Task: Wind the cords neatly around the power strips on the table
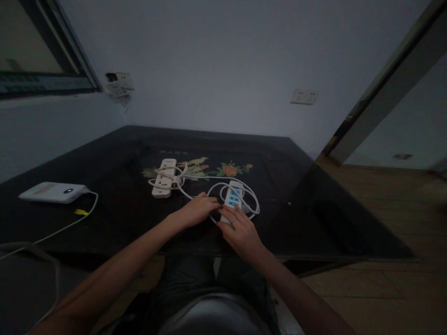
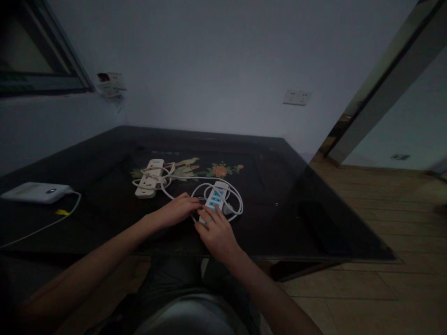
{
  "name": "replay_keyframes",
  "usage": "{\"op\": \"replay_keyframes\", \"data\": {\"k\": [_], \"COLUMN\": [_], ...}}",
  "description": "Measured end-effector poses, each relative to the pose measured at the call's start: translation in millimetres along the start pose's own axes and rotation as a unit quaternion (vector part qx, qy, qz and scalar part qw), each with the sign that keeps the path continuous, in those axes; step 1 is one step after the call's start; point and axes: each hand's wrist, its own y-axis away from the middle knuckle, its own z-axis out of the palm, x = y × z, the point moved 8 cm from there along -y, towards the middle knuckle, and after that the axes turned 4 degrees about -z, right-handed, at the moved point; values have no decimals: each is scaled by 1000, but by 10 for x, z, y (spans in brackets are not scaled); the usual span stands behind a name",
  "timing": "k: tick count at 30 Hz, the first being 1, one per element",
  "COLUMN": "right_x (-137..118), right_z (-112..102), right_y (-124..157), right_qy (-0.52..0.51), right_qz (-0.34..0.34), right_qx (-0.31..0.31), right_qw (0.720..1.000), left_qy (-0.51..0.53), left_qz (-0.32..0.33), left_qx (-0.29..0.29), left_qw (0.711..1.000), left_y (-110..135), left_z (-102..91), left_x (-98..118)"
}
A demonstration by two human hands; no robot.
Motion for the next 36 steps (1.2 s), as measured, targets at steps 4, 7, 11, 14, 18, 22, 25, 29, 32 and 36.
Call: {"op": "replay_keyframes", "data": {"k": [4,7,11,14,18,22,25,29,32,36], "right_x": [87,143,153,156,153,129,114,111,97,104], "right_z": [-168,-233,-209,-160,-129,-121,-118,-96,-77,-116], "right_y": [26,55,184,325,465,508,516,519,506,483], "right_qy": [-24,-29,-20,-18,-29,-35,-40,-44,-29,-47], "right_qz": [-1,-4,-24,-31,-33,-35,-36,-35,-33,-22], "right_qx": [12,11,3,3,5,2,9,14,8,5], "right_qw": [1000,1000,1000,999,999,999,999,998,999,999], "left_qy": [-31,-25,30,87,198,329,453,573,605,620], "left_qz": [14,-10,-37,-55,-98,-153,-157,-140,-126,-97], "left_qx": [-7,4,38,68,146,218,262,306,333,355], "left_qw": [999,1000,998,992,964,906,837,747,712,693], "left_y": [62,136,264,369,489,521,459,302,157,-80], "left_z": [-112,-274,-532,-723,-969,-1043,-1017,-1012,-1075,-1186], "left_x": [27,-33,-151,-256,-437,-617,-693,-775,-845,-899]}}
